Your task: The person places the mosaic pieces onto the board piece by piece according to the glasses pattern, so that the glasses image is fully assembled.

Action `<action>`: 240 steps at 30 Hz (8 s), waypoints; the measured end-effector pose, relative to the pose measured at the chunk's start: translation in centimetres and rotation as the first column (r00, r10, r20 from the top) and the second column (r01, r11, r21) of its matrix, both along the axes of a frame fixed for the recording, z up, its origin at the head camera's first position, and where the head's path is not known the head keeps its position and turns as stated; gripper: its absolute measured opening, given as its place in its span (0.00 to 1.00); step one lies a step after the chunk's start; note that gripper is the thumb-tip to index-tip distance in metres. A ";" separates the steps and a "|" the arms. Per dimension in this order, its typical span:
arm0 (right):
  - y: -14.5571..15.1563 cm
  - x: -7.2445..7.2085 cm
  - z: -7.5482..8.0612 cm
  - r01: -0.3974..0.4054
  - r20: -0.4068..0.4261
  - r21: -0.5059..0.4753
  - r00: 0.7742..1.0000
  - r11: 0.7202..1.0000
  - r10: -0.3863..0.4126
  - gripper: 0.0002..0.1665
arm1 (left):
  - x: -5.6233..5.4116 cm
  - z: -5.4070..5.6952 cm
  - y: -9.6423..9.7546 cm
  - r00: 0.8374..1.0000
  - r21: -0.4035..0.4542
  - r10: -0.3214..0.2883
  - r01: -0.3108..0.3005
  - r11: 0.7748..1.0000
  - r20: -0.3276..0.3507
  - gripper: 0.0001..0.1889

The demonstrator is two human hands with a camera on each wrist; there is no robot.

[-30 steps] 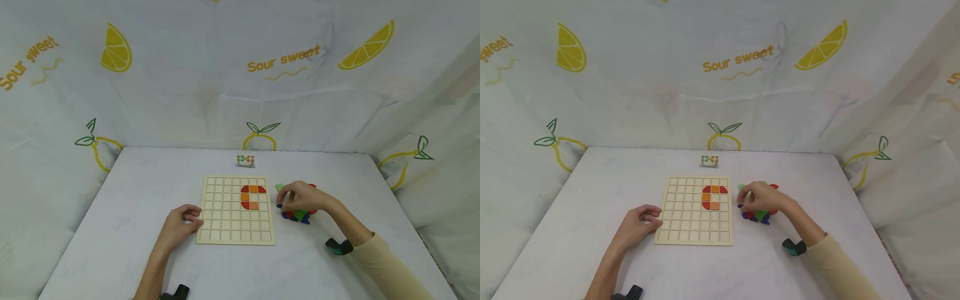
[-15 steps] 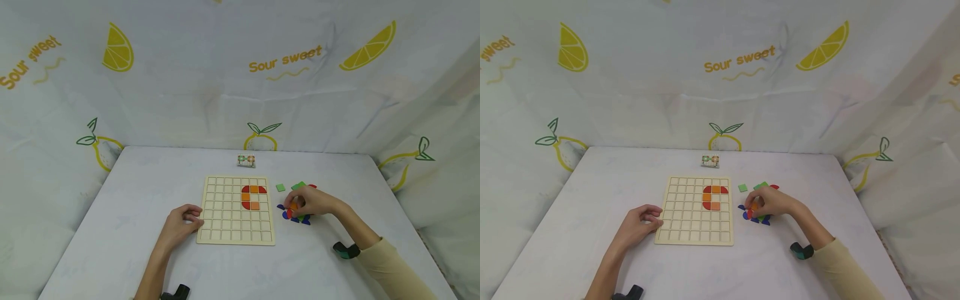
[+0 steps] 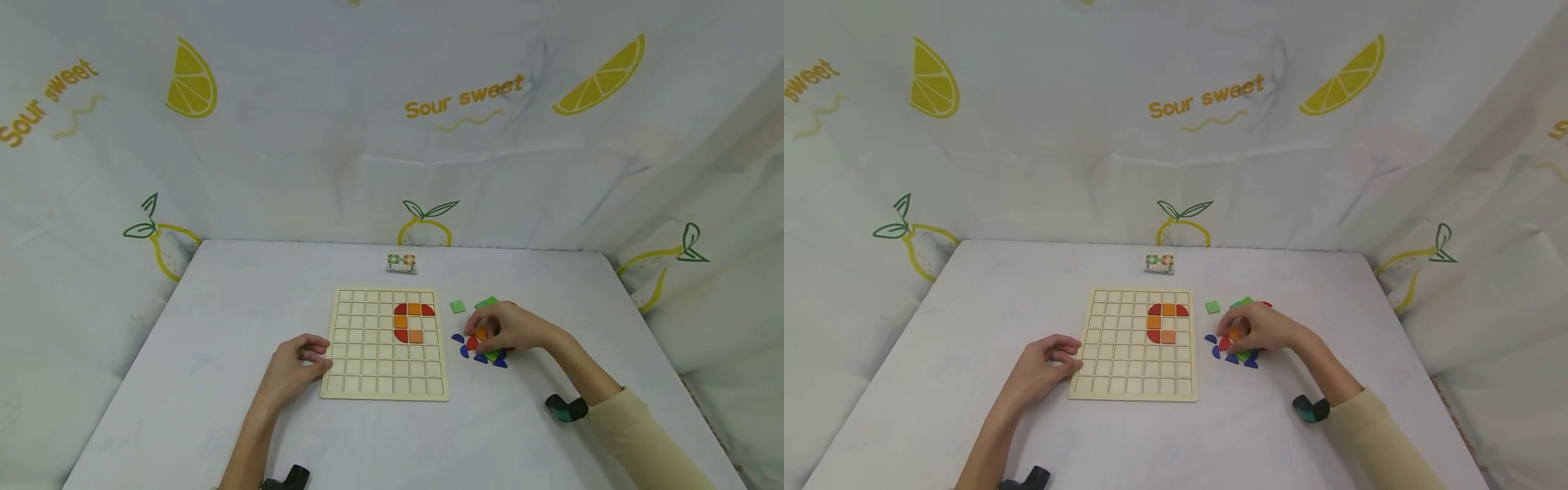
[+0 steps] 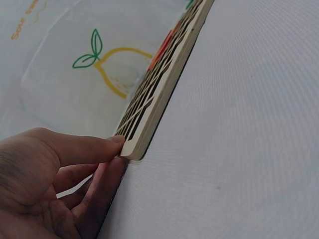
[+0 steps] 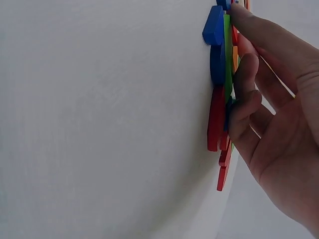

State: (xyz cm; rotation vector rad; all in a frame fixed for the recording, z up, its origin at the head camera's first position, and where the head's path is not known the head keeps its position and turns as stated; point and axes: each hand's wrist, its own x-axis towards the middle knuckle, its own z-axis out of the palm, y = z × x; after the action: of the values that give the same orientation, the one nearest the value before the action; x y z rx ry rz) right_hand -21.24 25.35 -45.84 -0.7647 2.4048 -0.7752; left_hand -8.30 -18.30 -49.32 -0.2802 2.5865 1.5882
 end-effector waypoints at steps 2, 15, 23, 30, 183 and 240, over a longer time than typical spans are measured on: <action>0.1 -0.2 -0.2 0.001 0.001 -0.002 1.000 1.000 -0.001 0.13 | 0.0 0.0 0.0 1.000 0.004 0.000 0.000 1.000 0.000 0.17; 0.2 0.0 -0.5 -0.034 -0.067 -0.036 0.997 0.999 0.032 0.13 | 0.0 0.1 0.1 1.000 0.003 0.003 -0.003 1.000 -0.003 0.16; 0.1 0.1 0.2 -0.010 -0.068 -0.095 0.998 0.995 0.003 0.13 | 0.0 0.2 0.1 1.000 -0.004 0.002 -0.002 1.000 0.000 0.16; -1.6 0.4 1.0 -0.053 -0.129 -0.174 0.991 0.983 0.031 0.12 | 0.0 0.2 0.1 1.000 -0.010 -0.001 0.001 1.000 -0.001 0.16; 1.5 -0.1 -0.9 0.142 -0.152 -0.027 0.978 0.990 -0.144 0.15 | 0.1 0.1 0.0 1.000 -0.015 -0.007 0.007 1.000 -0.004 0.17; -7.0 -1.1 0.2 -0.021 -0.166 -0.072 0.986 0.997 0.009 0.04 | 0.0 -0.1 0.1 1.000 -0.020 -0.001 0.001 1.000 -0.006 0.17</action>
State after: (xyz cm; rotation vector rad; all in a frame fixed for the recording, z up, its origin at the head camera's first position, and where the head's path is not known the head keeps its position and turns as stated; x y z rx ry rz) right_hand -22.37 18.34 -45.68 -0.9075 2.5255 -0.8271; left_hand -8.26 -18.18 -49.38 -0.2762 2.6078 1.5657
